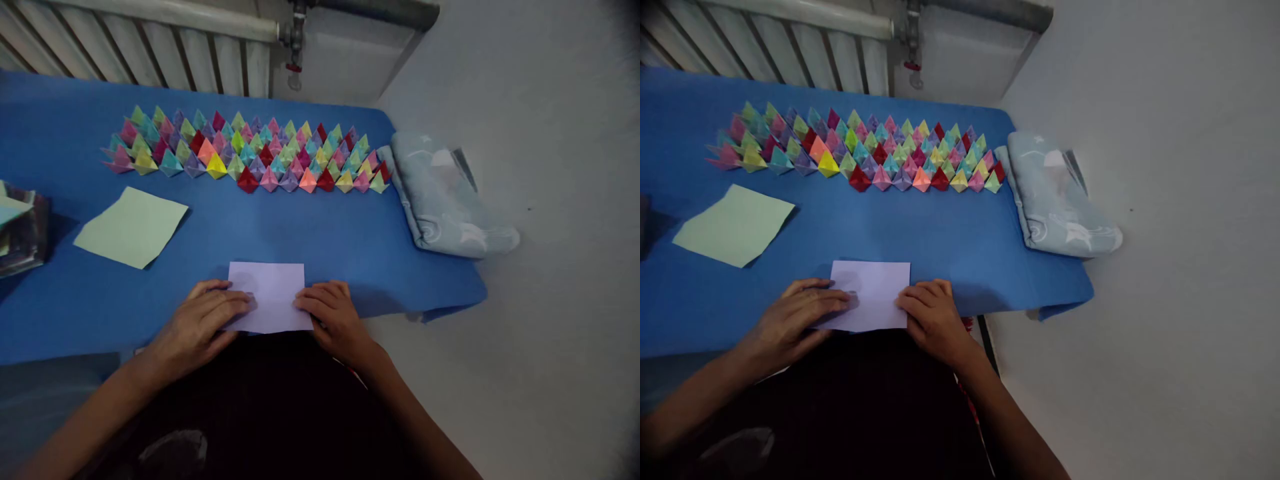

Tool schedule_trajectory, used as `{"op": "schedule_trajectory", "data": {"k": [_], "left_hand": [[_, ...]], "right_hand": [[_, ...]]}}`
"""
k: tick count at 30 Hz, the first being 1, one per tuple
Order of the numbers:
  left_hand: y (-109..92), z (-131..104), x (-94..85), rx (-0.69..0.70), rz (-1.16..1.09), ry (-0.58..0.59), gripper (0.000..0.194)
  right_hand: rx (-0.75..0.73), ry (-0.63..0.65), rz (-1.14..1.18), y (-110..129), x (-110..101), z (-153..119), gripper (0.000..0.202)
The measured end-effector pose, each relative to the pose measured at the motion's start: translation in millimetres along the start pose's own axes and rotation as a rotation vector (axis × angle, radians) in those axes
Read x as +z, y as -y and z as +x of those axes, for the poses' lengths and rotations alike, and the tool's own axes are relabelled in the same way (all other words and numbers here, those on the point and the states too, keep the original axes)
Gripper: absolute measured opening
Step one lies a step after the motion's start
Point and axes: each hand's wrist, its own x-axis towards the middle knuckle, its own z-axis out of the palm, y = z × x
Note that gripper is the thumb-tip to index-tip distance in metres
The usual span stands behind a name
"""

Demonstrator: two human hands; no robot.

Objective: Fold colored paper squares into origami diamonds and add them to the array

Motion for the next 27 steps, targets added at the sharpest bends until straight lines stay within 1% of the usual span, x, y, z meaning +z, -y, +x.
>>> {"op": "schedule_trajectory", "data": {"k": [3, 6, 10, 12, 14, 16, 19, 20, 21, 22, 24, 25, 27], "left_hand": [[-0.2, 0.6, 0.3, -0.156, 0.037, -0.024, 0.033], [-2.2, 6.5, 2.3, -0.318, 0.029, -0.069, 0.041], [0.2, 14.5, 9.3, -0.464, 0.051, -0.140, 0.060], [3.9, 16.6, 12.9, -0.494, 0.112, -0.176, 0.066], [7.0, 18.5, 14.8, -0.470, 0.170, -0.186, 0.068], [7.3, 21.3, 14.3, -0.413, 0.246, -0.173, 0.064], [0.8, 28.1, 10.5, -0.297, 0.434, -0.149, 0.042], [-2.6, 30.8, 9.2, -0.238, 0.480, -0.138, 0.034], [-6.1, 33.5, 8.3, -0.161, 0.492, -0.101, 0.030], [-9.3, 36.0, 8.0, -0.070, 0.466, -0.086, 0.027], [-14.4, 40.1, 8.8, 0.062, 0.357, -0.004, 0.028], [-16.0, 41.6, 9.6, 0.087, 0.309, 0.024, 0.028], [-17.6, 43.7, 11.6, 0.067, 0.264, 0.078, 0.025]], "right_hand": [[0.088, 0.010, 0.053, -0.2, 0.6, 3.7, 0.029], [0.177, -0.064, 0.083, 1.6, 2.9, 8.9, 0.034], [0.299, -0.129, 0.113, 2.6, 6.9, 14.2, 0.041], [0.329, -0.127, 0.092, 2.0, 8.1, 16.5, 0.045], [0.330, -0.099, 0.051, 1.0, 8.1, 18.7, 0.046], [0.315, -0.058, -0.001, 0.1, 6.9, 20.8, 0.040], [0.283, -0.005, -0.072, 0.1, 4.3, 23.7, 0.025], [0.274, 0.011, -0.091, 0.5, 3.4, 24.8, 0.021], [0.268, 0.028, -0.108, 1.1, 2.6, 25.8, 0.018], [0.263, 0.048, -0.126, 1.8, 1.8, 26.9, 0.016], [0.249, 0.104, -0.165, 2.8, 0.0, 28.4, 0.014], [0.241, 0.130, -0.184, 2.8, -1.1, 28.6, 0.014], [0.238, 0.166, -0.211, 1.0, -3.8, 28.0, 0.014]]}}
